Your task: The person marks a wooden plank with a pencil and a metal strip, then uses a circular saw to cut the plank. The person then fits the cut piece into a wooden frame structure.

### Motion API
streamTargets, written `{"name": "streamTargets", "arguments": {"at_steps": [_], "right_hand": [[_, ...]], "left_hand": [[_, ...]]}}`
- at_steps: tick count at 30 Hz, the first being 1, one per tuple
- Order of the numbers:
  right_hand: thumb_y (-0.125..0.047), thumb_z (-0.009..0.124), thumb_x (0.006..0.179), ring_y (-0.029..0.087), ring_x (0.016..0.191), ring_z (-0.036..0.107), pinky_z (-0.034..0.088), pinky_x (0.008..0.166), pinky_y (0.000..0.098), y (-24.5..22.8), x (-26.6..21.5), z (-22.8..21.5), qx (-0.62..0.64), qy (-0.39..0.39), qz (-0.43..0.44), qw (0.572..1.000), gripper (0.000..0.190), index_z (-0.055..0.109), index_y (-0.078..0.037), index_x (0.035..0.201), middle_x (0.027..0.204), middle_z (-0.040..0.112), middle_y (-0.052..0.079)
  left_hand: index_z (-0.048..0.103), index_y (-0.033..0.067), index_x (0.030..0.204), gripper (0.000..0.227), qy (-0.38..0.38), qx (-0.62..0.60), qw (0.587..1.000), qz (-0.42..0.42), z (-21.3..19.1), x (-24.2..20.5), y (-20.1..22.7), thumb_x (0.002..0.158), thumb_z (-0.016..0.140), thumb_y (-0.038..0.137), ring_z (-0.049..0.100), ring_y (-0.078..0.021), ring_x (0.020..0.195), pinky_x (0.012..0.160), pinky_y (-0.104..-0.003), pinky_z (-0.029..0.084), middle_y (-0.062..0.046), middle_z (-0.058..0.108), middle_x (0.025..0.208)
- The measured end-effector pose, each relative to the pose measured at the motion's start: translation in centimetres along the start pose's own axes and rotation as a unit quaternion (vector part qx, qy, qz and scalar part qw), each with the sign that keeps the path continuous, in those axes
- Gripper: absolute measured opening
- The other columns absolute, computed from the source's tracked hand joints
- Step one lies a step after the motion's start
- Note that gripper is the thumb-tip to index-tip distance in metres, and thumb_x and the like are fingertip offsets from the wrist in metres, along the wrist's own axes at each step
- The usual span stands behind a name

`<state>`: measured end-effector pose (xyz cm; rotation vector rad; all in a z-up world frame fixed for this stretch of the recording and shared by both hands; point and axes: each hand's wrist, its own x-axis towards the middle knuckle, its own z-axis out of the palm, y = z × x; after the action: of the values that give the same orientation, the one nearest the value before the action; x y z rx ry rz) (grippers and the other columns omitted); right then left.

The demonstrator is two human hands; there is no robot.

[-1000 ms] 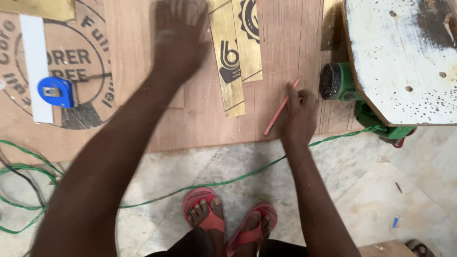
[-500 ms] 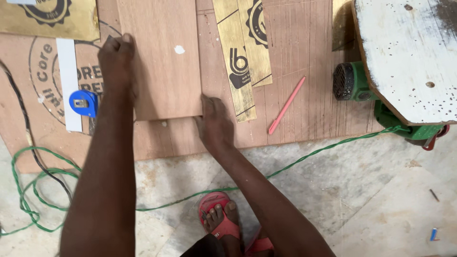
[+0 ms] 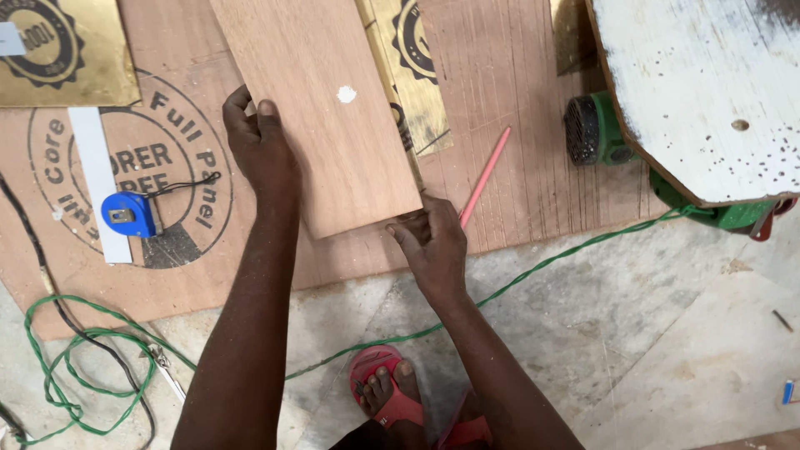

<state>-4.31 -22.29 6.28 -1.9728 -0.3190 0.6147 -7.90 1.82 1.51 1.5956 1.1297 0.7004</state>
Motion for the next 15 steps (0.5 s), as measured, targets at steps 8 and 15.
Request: {"name": "streamTargets", "arguments": {"at_steps": [8, 15], "right_hand": [[-0.006, 0.082, 0.086, 0.019, 0.082, 0.068, 0.056, 0.075, 0.0335, 2.1, 0.4, -0.2, -0.064, 0.039, -0.03, 0.997, 0.046, 0.064, -0.003, 0.129, 0.105, 0.066, 0.012], [-0.008, 0.082, 0.087, 0.026, 0.1, 0.066, 0.056, 0.084, 0.0387, 3.4, 0.8, -0.1, -0.132, 0.075, -0.102, 0.983, 0.042, 0.066, -0.005, 0.126, 0.113, 0.065, 0.012]], "left_hand": [[0.054, 0.0013, 0.14, 0.032, 0.017, 0.219, 0.975, 0.028, 1.7, -1.4, 1.2, 0.111, 0.052, 0.014, 0.061, -0.0215, 0.102, 0.091, -0.038, 0.052, -0.013, 0.062, 0.117], [0.053, -0.0027, 0.143, 0.034, 0.013, 0.299, 0.953, 0.051, 2.8, -1.3, 0.7, 0.112, 0.051, 0.012, 0.057, -0.0249, 0.11, 0.097, -0.041, 0.049, -0.014, 0.054, 0.12]]}}
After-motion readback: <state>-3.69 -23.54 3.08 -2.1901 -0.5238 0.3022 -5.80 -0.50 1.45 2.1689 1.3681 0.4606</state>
